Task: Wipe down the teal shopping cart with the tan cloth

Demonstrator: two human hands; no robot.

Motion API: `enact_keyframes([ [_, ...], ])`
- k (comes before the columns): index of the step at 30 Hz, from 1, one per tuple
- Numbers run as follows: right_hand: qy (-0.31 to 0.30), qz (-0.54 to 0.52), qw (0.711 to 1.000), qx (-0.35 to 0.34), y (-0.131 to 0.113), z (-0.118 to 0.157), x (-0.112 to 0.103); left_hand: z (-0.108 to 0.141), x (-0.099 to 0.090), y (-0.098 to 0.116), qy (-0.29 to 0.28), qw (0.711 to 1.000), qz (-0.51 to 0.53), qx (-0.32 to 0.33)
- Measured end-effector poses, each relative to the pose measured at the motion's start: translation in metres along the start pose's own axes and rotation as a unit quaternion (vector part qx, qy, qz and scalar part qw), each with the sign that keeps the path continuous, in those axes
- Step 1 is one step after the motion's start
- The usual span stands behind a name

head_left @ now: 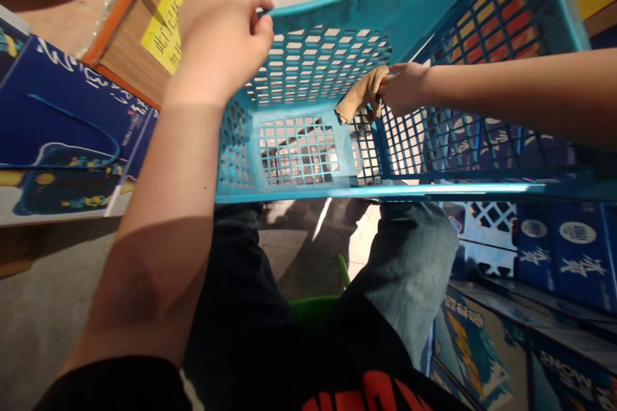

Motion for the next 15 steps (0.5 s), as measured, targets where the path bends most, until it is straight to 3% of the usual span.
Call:
enact_keyframes([
  [2, -0.009, 0.027, 0.999, -0.029, -0.011, -0.002, 0.001, 0.000, -0.001, -0.002, 0.007, 1.000, 0.008, -0.005],
  [7, 0.067, 0.022, 0.992, -0.106, -0.022, -0.009, 0.004, 0.004, 0.003, -0.006, -0.006, 1.000, 0.013, 0.000],
  [12, -0.022, 0.036, 0.997, -0.066, 0.006, -0.013, 0.040, 0.004, 0.004, -0.009, -0.007, 0.999, 0.031, -0.007],
  [15, -0.018, 0.032, 0.999, -0.030, 0.014, -0.016, 0.039, 0.003, 0.005, -0.008, -0.005, 1.000, 0.030, 0.003],
])
Point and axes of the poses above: each hand's wrist, its own z-axis away from the middle knuckle, its own x-axis out of the palm, y = z × x, the point moved 10 cm from there along -z, towards the middle knuckle, and after that the axes turned 8 degrees about -x, right-handed, at the moved point
